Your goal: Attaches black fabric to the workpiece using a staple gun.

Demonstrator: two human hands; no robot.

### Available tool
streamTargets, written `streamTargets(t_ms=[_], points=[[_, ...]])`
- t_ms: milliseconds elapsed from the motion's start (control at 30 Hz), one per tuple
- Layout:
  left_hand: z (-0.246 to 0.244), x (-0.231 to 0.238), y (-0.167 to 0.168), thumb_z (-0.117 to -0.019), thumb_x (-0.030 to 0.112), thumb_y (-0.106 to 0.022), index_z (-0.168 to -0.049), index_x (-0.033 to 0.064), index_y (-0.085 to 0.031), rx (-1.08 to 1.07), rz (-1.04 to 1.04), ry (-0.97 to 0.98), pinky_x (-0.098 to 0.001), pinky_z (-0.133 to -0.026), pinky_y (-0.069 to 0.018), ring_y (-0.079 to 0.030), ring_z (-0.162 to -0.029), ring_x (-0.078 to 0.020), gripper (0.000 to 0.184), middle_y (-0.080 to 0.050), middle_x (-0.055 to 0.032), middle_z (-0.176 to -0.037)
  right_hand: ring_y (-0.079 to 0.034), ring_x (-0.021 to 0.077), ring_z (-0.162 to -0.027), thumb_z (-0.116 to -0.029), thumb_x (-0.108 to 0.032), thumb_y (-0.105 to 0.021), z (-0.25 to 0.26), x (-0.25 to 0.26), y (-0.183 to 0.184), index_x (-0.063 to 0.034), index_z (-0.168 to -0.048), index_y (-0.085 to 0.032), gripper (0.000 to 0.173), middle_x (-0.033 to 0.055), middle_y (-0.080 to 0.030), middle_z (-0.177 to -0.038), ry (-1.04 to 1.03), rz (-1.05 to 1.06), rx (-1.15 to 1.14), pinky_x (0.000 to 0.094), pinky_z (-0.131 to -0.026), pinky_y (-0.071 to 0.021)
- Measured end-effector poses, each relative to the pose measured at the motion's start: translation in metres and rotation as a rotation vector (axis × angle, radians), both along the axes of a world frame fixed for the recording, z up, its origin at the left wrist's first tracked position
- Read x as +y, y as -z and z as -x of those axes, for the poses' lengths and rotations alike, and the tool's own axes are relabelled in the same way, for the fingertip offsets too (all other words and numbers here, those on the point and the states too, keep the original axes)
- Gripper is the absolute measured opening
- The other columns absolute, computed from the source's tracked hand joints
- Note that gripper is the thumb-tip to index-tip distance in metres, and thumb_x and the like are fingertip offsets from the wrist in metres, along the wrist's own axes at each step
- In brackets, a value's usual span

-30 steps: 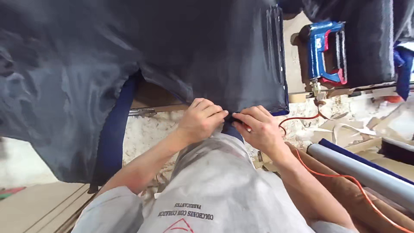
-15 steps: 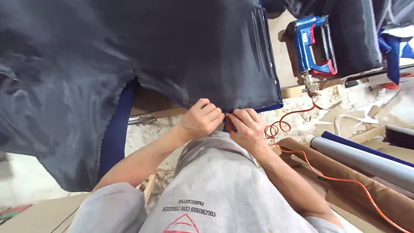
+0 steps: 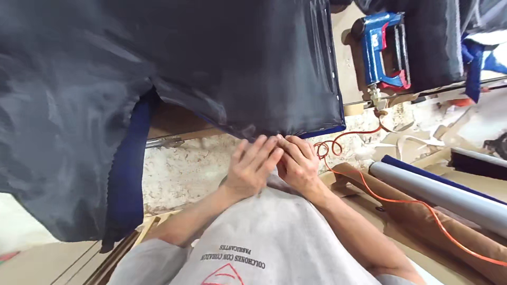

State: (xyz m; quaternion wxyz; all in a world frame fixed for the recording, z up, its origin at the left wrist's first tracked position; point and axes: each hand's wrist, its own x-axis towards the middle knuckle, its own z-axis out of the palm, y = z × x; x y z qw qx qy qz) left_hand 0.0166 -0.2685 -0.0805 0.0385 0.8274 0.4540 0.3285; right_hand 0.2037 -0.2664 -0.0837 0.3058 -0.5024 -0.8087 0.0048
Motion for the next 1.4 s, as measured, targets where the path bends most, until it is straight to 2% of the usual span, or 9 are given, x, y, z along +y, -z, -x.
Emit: streamTargets(t_ms=[200,367,500,667,800,900,1000,1167,1400], points=[[-0.016,-0.005,0.028,-0.1017,0.013,-0.045,-0.155,0.0223,-0.044,0.171,0.083,-0.061,-0.056,-0.124,-0.0191,-0.044,-0.148,-0.0172,0.054,-0.054,-0.0035,-0.155,-0.07,0.0241,-0.112,-0.0946,-0.016,-0.062,-0.026,0.015,-0.021,-0.0098,-0.095,-0.078,0.017,0.0066,-0.078,-0.109,-0.138,0.187,0.101,0.0429,-0.097,-0.055],[-0.021,-0.013,0.039,-0.0975,0.015,-0.052,-0.155,0.0244,-0.046,0.23,0.037,-0.163,-0.0575,-0.125,-0.0117,-0.035,-0.152,-0.0143,0.059,-0.049,0.0035,-0.159,-0.062,0.0336,-0.121,-0.1002,-0.033,-0.055,-0.146,0.128,-0.066,-0.0045,-0.143,-0.056,0.052,0.0237,-0.059,-0.137,0.451,0.497,-0.054,0.0495,-0.099,-0.0534],[-0.028,-0.018,0.038,-0.0993,0.015,-0.05,-0.157,0.0283,-0.043,0.252,0.065,-0.243,-0.0573,-0.125,-0.0088,-0.03,-0.154,-0.0148,0.06,-0.043,0.0049,-0.163,-0.047,0.0582,-0.13,-0.089,-0.061,-0.063,-0.203,0.19,-0.024,-0.0076,-0.158,-0.037,0.091,0.0382,-0.044,-0.145,0.635,0.675,-0.255,0.0756,-0.099,-0.0396],[-0.037,-0.027,0.034,-0.1002,0.008,-0.049,-0.155,0.0303,-0.044,0.227,0.121,-0.32,-0.0606,-0.122,-0.0174,-0.033,-0.153,-0.016,0.06,-0.044,0.0042,-0.162,-0.054,0.0519,-0.129,-0.0859,-0.052,-0.073,-0.231,0.221,-0.004,-0.0053,-0.159,-0.031,0.096,0.0343,-0.053,-0.14,0.642,0.778,-0.317,0.0703,-0.104,-0.041],[-0.051,-0.034,0.041,-0.1006,0.01,-0.049,-0.156,0.0368,-0.041,0.113,0.155,-0.428,-0.0621,-0.123,-0.0128,-0.027,-0.156,-0.0184,0.062,-0.04,0.0054,-0.164,-0.061,0.0416,-0.121,-0.0763,-0.02,-0.081,-0.241,0.246,-0.017,-0.0036,-0.153,-0.04,0.088,0.0271,-0.062,-0.132,0.584,0.904,-0.246,0.065,-0.1,-0.0481],[-0.06,-0.039,0.043,-0.0985,0.009,-0.05,-0.156,0.0432,-0.036,0.048,0.215,-0.495,-0.0652,-0.122,-0.0072,-0.013,-0.16,-0.024,0.069,-0.031,0.0112,-0.168,-0.061,0.0187,-0.068,-0.0765,-0.01,-0.069,-0.236,0.25,-0.066,-0.0055,-0.121,-0.06,0.045,0.0078,-0.064,-0.088,0.632,0.965,-0.065,0.043,-0.059,-0.0543],[-0.065,-0.044,0.043,-0.0995,0.008,-0.049,-0.158,0.045,-0.033,0.035,0.253,-0.507,-0.0669,-0.121,-0.008,-0.011,-0.16,-0.0276,0.071,-0.027,0.0112,-0.17,-0.062,0.0104,-0.056,-0.0926,-0.024,-0.062,-0.219,0.257,-0.14,-0.012,-0.113,-0.061,0.023,-0.0063,-0.062,-0.07,0.348,1.097,0.084,0.0323,-0.055,-0.0583],[-0.06,-0.043,0.043,-0.0975,0.006,-0.053,-0.158,0.0446,-0.036,-0.012,0.252,-0.466,-0.0673,-0.122,-0.0083,-0.017,-0.158,-0.0306,0.073,-0.03,0.0102,-0.169,-0.069,0.0079,-0.096,-0.0855,-0.039,-0.08,-0.156,0.292,-0.215,-0.0083,-0.127,-0.062,0.054,-0.0007,-0.071,-0.11,-0.48,0.939,-0.297,0.0339,-0.088,-0.0602],[-0.066,-0.04,0.052,-0.0936,0.01,-0.061,-0.153,0.0424,-0.046,-0.111,0.196,-0.471,-0.0659,-0.121,-0.0117,-0.022,-0.157,-0.0314,0.069,-0.035,0.0075,-0.167,-0.065,0.0154,-0.062,-0.0865,-0.051,-0.055,-0.007,0.262,-0.194,-0.0142,-0.106,-0.078,0.047,0.0042,-0.072,-0.074,-1.317,0.519,-0.828,0.0424,-0.051,-0.0475]])
